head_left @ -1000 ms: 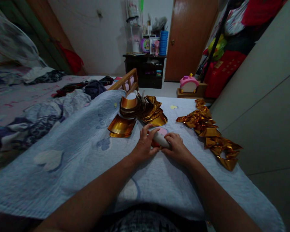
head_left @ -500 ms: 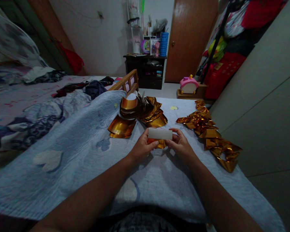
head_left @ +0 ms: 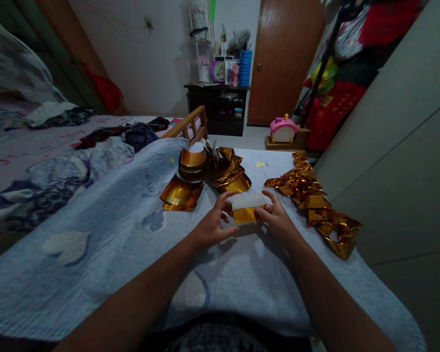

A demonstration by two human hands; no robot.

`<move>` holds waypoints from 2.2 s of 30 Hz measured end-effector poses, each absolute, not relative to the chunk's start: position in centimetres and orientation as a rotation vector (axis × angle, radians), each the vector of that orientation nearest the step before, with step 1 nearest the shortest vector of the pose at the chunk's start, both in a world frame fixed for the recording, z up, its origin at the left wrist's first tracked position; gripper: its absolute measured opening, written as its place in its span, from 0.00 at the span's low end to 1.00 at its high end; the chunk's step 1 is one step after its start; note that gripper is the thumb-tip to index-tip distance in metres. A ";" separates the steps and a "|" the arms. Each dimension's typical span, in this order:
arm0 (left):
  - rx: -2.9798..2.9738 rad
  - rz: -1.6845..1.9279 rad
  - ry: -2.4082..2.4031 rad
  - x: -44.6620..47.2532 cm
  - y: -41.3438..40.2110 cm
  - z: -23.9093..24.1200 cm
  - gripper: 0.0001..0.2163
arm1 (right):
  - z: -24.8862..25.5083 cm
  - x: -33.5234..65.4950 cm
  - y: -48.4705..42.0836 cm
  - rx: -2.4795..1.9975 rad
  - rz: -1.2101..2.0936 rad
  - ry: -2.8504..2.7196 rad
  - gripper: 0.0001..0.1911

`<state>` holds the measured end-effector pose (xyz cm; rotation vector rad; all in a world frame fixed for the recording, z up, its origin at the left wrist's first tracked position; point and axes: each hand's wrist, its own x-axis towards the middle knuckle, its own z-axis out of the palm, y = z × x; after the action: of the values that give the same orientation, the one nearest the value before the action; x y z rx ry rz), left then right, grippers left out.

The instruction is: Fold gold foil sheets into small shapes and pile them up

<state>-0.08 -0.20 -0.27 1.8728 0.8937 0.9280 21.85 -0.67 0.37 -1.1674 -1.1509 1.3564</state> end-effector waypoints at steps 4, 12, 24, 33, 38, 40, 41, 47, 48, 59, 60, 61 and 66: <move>2.077 0.926 0.914 -0.5 -0.2 0.0 0.27 | 0.5 22.3 -0.6 -1.185 1.360 -1.181 0.38; 2.387 1.068 1.100 0.1 -0.7 -0.4 0.17 | -0.3 21.6 -0.5 -1.094 1.478 -1.185 0.40; 2.779 0.713 0.851 0.6 -0.5 -0.2 0.07 | -1.4 21.3 -0.2 -1.333 1.085 -1.619 0.37; 2.668 0.607 0.758 0.6 -0.7 -0.6 0.09 | -2.3 21.3 0.3 -1.632 0.441 -1.950 0.26; 2.613 0.620 0.767 0.4 -0.6 -0.7 0.11 | -2.1 21.4 0.0 -1.568 0.314 -2.042 0.08; 2.610 0.619 0.767 0.4 -0.6 -0.7 0.10 | -1.9 21.4 -0.1 -1.478 0.423 -2.119 0.04; 2.608 0.620 0.765 0.4 -0.6 -0.6 0.10 | -1.8 21.4 -0.1 -1.437 0.484 -2.148 0.05; 2.553 0.621 0.807 0.5 -0.7 -0.4 0.08 | -1.1 21.3 -0.9 -1.270 0.580 -2.282 0.09; 2.541 0.625 0.832 0.4 -0.7 -0.4 0.07 | -0.9 21.4 -1.1 -1.258 0.580 -2.309 0.10; 2.455 0.598 0.925 0.2 -0.6 -0.4 0.03 | -0.1 21.3 -1.6 -1.274 0.608 -2.423 0.04; 2.451 0.590 0.921 0.2 -0.6 -0.3 0.03 | -0.1 21.3 -1.6 -1.280 0.616 -2.423 0.04; 2.447 0.585 0.916 0.2 -0.6 -0.3 0.03 | 0.0 21.3 -1.6 -1.286 0.623 -2.422 0.04; 2.426 0.577 0.907 0.2 -0.5 -0.4 0.04 | 0.3 21.2 -1.7 -1.302 0.641 -2.412 0.05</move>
<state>0.20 -0.52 -0.37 2.4256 0.9073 0.5767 21.16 -1.75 0.28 -1.3022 -2.4117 0.6405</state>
